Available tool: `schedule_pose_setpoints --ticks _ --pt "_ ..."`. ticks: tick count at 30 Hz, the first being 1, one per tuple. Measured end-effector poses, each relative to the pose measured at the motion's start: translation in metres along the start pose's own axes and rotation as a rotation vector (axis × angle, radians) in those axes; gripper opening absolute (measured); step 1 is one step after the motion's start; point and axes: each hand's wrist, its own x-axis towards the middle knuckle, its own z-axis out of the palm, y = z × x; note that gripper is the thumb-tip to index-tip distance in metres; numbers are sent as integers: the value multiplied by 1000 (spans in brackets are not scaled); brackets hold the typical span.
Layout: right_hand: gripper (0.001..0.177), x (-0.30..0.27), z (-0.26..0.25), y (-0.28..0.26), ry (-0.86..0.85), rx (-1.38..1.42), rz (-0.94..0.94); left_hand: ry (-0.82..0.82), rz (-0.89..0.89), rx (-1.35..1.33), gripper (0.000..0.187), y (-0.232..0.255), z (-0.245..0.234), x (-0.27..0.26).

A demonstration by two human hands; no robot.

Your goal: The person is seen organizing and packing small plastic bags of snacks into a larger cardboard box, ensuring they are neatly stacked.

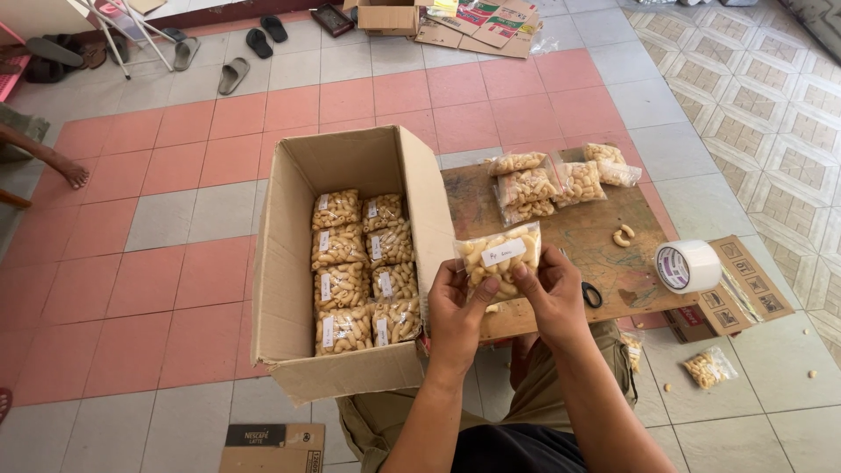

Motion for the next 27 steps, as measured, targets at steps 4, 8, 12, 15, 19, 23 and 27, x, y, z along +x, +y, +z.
schedule_pose_setpoints --ticks 4,8,12,15,19,23,27 --pt "32 -1 5 -9 14 3 -11 -37 21 10 46 14 5 -1" --pt "33 -1 8 -12 18 26 -11 -35 -15 40 55 4 3 1" --pt "34 -3 4 -2 14 41 17 2 -2 88 47 2 3 1" --pt "35 -2 9 -10 7 52 30 12 3 103 44 2 2 0" --pt "35 -1 14 -23 -40 38 8 -4 1 88 45 -1 -2 3" --pt "36 -2 12 -21 -73 29 14 -2 6 54 43 -1 -5 3" --pt "31 1 8 -13 -61 23 17 18 17 68 50 3 -2 3"
